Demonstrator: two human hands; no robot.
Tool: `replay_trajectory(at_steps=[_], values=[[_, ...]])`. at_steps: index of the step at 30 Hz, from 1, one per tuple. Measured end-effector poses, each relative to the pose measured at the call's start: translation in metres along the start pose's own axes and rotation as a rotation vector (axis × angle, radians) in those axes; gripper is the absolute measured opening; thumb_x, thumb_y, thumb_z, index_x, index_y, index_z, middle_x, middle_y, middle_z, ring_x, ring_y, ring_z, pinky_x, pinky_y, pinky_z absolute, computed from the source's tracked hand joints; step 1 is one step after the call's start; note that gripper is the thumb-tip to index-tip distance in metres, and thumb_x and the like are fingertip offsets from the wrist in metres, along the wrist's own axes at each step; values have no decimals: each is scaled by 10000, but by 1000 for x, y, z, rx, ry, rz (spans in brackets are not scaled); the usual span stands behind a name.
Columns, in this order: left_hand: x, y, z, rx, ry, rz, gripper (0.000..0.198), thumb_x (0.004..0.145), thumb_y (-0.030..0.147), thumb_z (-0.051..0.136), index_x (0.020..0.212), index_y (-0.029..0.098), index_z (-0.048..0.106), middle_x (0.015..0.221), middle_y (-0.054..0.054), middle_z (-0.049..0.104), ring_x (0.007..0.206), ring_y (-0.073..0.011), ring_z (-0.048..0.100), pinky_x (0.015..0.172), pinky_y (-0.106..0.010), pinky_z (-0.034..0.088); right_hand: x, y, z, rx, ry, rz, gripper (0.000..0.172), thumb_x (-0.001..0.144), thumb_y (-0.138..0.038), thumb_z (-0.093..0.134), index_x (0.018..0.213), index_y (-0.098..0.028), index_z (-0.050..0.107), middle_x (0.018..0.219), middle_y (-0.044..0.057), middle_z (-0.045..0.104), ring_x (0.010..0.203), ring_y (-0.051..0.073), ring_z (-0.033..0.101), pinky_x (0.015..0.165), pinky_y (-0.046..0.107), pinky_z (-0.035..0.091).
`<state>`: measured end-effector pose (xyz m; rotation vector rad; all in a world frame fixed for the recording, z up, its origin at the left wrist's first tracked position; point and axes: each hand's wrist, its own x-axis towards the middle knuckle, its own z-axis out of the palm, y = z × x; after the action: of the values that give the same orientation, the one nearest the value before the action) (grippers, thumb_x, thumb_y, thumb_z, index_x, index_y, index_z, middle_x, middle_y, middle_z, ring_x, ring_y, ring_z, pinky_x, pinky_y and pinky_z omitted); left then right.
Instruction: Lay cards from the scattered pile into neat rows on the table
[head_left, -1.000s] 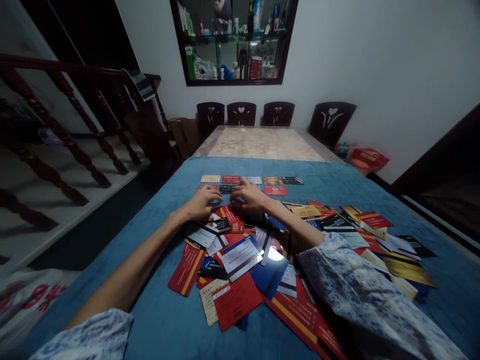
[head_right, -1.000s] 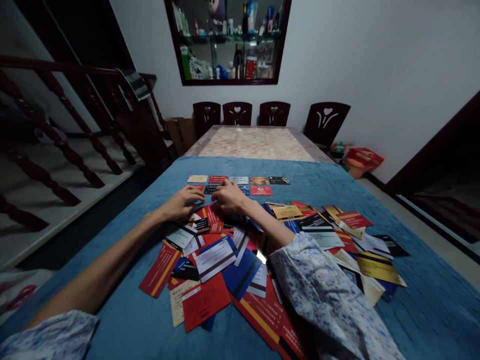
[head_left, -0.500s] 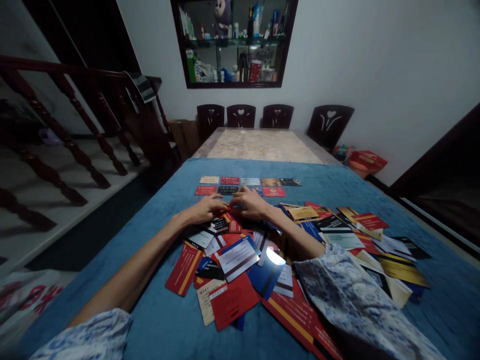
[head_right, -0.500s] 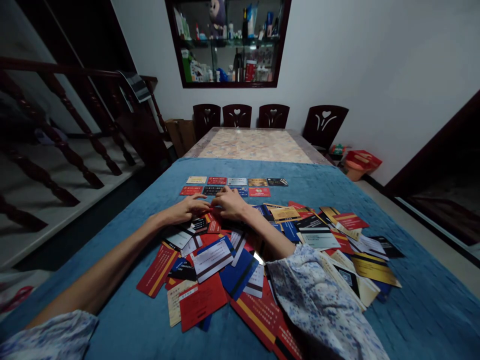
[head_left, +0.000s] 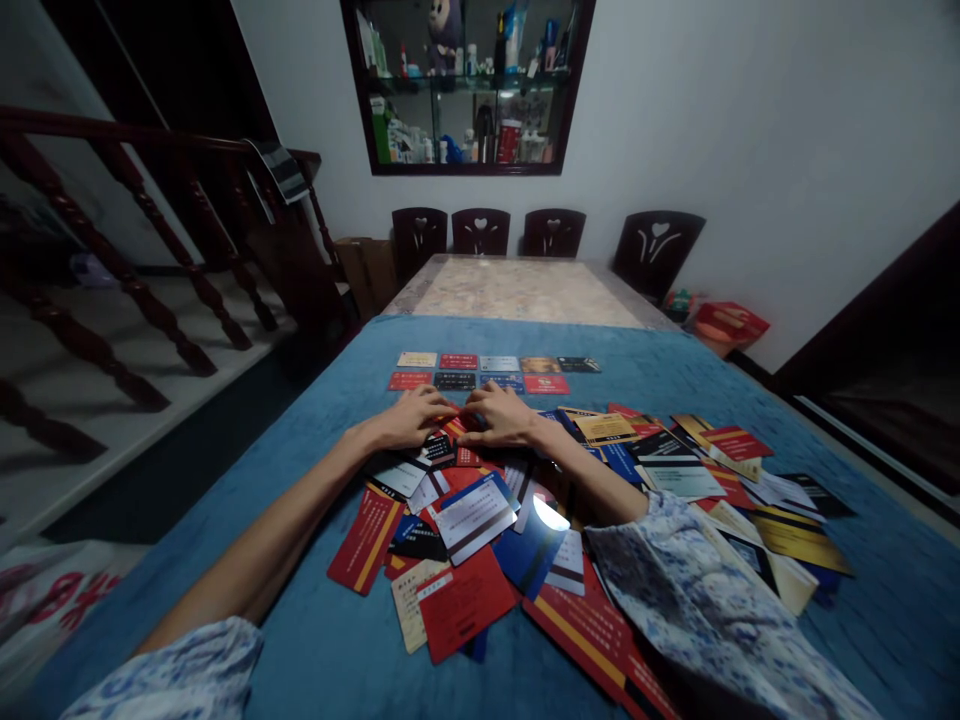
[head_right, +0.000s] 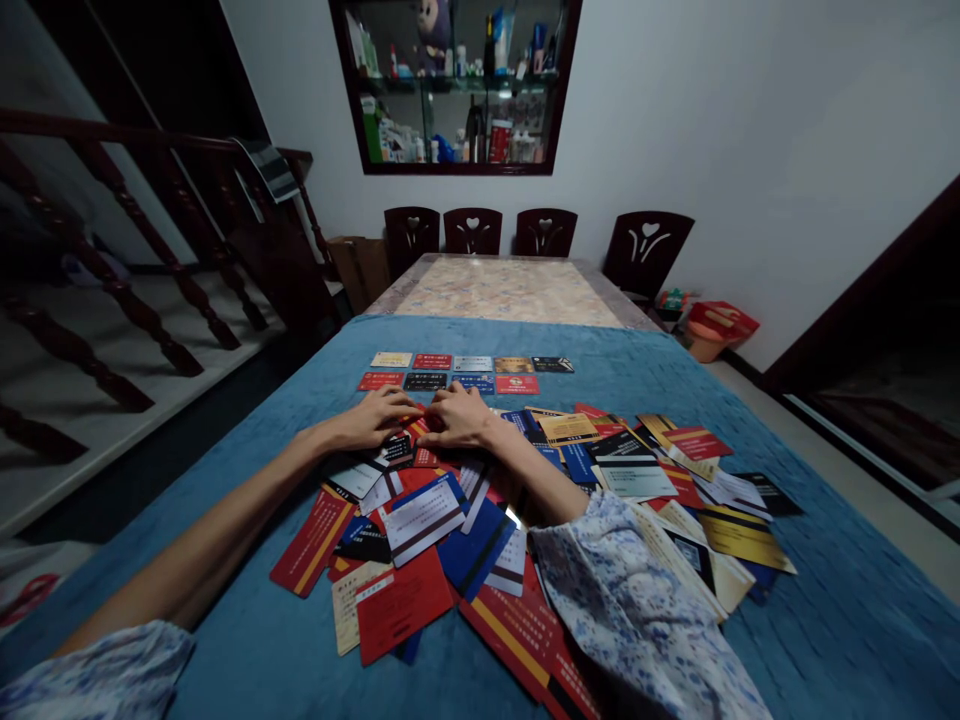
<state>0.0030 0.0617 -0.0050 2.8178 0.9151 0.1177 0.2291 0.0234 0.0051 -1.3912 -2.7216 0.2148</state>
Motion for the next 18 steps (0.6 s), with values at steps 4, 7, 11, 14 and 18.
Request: replay_trajectory(at_steps=[4, 7, 11, 14, 18], values=[[1, 0, 0, 16, -2, -1, 366, 924, 224, 496, 1242, 217, 676, 1299, -95, 629, 1261, -276, 427, 1135, -495, 324, 0, -1, 0, 1, -1, 6, 449, 856, -603, 645, 1068, -218, 735, 1206, 128, 637, 1133, 320, 476, 869, 418, 407], [2, 0, 2, 12, 22, 0, 369, 914, 200, 497, 1236, 215, 675, 1346, -80, 624, 1326, -280, 389, 1158, -506, 309, 1, -4, 0, 0, -3, 21, 451, 857, -593, 644, 1059, -199, 729, 1197, 129, 640, 1127, 315, 489, 856, 404, 412], [1, 0, 2, -4, 26, -9, 389, 903, 178, 497, 1247, 227, 672, 1351, -59, 644, 1351, -285, 392, 1164, -527, 316, 1, -5, 2, -14, 22, 14, 427, 872, -542, 626, 1076, -182, 729, 1152, 133, 658, 1102, 301, 508, 827, 378, 401], [0, -2, 1, -19, 47, 4, 379, 887, 164, 506, 1206, 231, 698, 1316, -53, 671, 1332, -283, 422, 1159, -525, 334, 2, -3, 3, 6, 54, -1, 360, 853, -476, 645, 1052, -192, 740, 1129, 114, 681, 1086, 286, 518, 807, 349, 382], [-2, -7, 1, -59, 83, 13, 391, 857, 154, 540, 1205, 227, 703, 1286, -53, 688, 1318, -274, 447, 1145, -494, 370, 3, 1, 4, 55, 83, -31, 294, 834, -413, 648, 1004, -194, 746, 1071, 91, 710, 1032, 249, 541, 810, 317, 366]])
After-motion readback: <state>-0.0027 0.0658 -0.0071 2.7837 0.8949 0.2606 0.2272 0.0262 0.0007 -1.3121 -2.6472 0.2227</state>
